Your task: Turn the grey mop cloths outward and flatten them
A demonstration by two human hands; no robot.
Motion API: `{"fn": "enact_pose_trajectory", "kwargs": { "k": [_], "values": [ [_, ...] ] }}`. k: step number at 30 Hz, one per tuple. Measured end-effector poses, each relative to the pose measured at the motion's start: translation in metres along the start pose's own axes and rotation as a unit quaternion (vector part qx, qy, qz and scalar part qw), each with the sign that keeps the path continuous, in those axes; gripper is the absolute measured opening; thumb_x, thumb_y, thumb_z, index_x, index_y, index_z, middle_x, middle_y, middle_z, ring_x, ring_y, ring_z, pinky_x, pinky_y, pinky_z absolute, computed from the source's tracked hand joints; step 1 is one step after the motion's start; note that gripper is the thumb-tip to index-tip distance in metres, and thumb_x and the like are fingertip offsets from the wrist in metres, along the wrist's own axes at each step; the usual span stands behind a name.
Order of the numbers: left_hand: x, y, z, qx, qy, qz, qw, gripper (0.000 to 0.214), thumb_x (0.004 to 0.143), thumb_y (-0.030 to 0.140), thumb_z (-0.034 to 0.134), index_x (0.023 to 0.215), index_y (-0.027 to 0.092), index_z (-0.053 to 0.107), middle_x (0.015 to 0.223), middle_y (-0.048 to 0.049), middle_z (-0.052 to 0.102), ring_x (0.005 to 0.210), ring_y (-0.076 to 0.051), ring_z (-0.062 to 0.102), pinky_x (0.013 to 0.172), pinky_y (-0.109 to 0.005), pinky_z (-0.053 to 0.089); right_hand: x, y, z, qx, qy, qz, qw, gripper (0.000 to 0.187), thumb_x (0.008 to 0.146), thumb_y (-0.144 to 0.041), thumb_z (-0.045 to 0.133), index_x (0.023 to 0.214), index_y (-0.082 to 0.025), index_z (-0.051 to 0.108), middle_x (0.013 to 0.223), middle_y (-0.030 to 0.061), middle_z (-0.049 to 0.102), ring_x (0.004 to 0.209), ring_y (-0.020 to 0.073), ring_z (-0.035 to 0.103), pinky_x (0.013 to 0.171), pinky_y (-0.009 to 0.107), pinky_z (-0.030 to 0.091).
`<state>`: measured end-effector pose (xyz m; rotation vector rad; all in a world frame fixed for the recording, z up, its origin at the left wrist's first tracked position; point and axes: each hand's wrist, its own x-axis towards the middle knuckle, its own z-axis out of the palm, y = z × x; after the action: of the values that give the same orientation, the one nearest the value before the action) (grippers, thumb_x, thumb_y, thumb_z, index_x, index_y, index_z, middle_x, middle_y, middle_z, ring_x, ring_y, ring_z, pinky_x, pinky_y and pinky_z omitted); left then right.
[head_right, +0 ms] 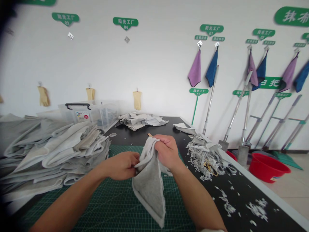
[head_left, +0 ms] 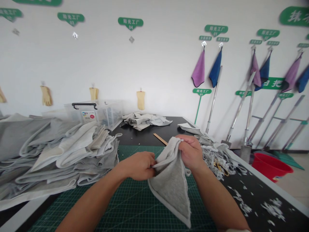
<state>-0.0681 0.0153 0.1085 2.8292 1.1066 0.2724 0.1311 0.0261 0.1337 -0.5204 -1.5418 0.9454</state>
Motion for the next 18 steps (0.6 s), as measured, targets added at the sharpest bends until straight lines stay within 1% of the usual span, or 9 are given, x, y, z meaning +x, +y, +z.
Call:
{"fn": "enact_pose_trajectory", "kwargs": {
  "k": [2, 5, 8, 11, 13, 14, 16, 18],
  "values": [
    [-0.002, -0.003, -0.002, 0.027, 0.013, -0.021, 0.999, 0.010, 0.075, 0.020, 0.053, 0.070, 0.018, 0.062, 0.082, -0.0047, 0.059, 0.075, -0.019, 0.059, 0.070, -0.026, 0.045, 0.002, 0.002, 0.000, 0.000, 0.016, 0.003, 1.000, 0.016, 0.064, -0.011, 0.048, 0.055, -0.015, 0.061, 0.053, -0.0014, 0.051, 0.050, 0.0107, 0.042, 0.047, 0.021, 0.031],
    [-0.008, -0.004, -0.009, 0.051, 0.067, -0.058, 0.995, 0.011, 0.076, 0.020, 0.052, 0.077, 0.018, 0.063, 0.090, -0.0064, 0.058, 0.077, -0.019, 0.059, 0.072, -0.028, 0.045, 0.005, 0.001, -0.001, 0.009, 0.030, 0.017, 0.999, 0.015, 0.062, -0.011, 0.048, 0.054, -0.015, 0.060, 0.052, -0.0015, 0.050, 0.049, 0.0106, 0.040, 0.045, 0.022, 0.030],
    [-0.015, -0.003, -0.019, 0.037, 0.117, -0.073, 0.990, 0.013, 0.077, 0.019, 0.052, 0.080, 0.018, 0.064, 0.093, -0.0064, 0.058, 0.080, -0.020, 0.059, 0.074, -0.028, 0.044, 0.006, -0.002, -0.005, 0.015, 0.031, 0.039, 0.999, 0.014, 0.060, -0.011, 0.048, 0.053, -0.015, 0.060, 0.051, -0.0014, 0.050, 0.048, 0.0106, 0.040, 0.044, 0.022, 0.029],
    [-0.021, -0.004, -0.029, 0.014, 0.154, -0.083, 0.984, 0.011, 0.076, 0.017, 0.053, 0.077, 0.019, 0.063, 0.084, -0.0044, 0.060, 0.081, -0.020, 0.059, 0.073, -0.027, 0.043, 0.007, -0.005, -0.011, -0.008, -0.004, 0.067, 0.998, 0.013, 0.061, -0.012, 0.049, 0.054, -0.015, 0.060, 0.052, -0.0008, 0.051, 0.049, 0.0109, 0.041, 0.045, 0.022, 0.029],
    [-0.025, -0.006, -0.033, 0.004, 0.178, -0.085, 0.980, 0.009, 0.074, 0.015, 0.053, 0.070, 0.019, 0.061, 0.077, -0.0025, 0.059, 0.075, -0.019, 0.058, 0.069, -0.025, 0.042, 0.008, -0.005, -0.012, -0.024, -0.027, 0.076, 0.996, 0.013, 0.063, -0.012, 0.050, 0.054, -0.014, 0.059, 0.052, -0.0012, 0.050, 0.049, 0.0104, 0.040, 0.045, 0.021, 0.028],
    [-0.026, -0.007, -0.034, -0.003, 0.190, -0.082, 0.978, 0.010, 0.074, 0.015, 0.053, 0.067, 0.019, 0.059, 0.073, -0.0015, 0.058, 0.071, -0.018, 0.056, 0.066, -0.025, 0.041, 0.009, -0.005, -0.013, -0.028, -0.026, 0.074, 0.997, 0.013, 0.064, -0.013, 0.050, 0.054, -0.014, 0.058, 0.052, -0.0016, 0.049, 0.049, 0.0101, 0.040, 0.046, 0.021, 0.027],
    [-0.027, -0.009, -0.035, -0.029, 0.227, -0.071, 0.971, 0.013, 0.075, 0.014, 0.053, 0.063, 0.018, 0.057, 0.068, -0.0001, 0.056, 0.065, -0.015, 0.054, 0.061, -0.023, 0.039, 0.012, -0.004, -0.013, -0.022, 0.000, 0.062, 0.998, 0.013, 0.065, -0.013, 0.050, 0.054, -0.015, 0.057, 0.051, -0.0023, 0.049, 0.050, 0.0101, 0.040, 0.046, 0.021, 0.028],
    [-0.028, -0.010, -0.035, -0.061, 0.291, -0.062, 0.953, 0.016, 0.078, 0.014, 0.051, 0.063, 0.017, 0.056, 0.067, 0.0002, 0.055, 0.062, -0.014, 0.052, 0.059, -0.023, 0.037, 0.016, -0.002, -0.013, -0.006, 0.040, 0.044, 0.998, 0.012, 0.066, -0.013, 0.050, 0.057, -0.015, 0.057, 0.053, -0.0026, 0.050, 0.051, 0.0105, 0.042, 0.048, 0.021, 0.030]
  ]
}}
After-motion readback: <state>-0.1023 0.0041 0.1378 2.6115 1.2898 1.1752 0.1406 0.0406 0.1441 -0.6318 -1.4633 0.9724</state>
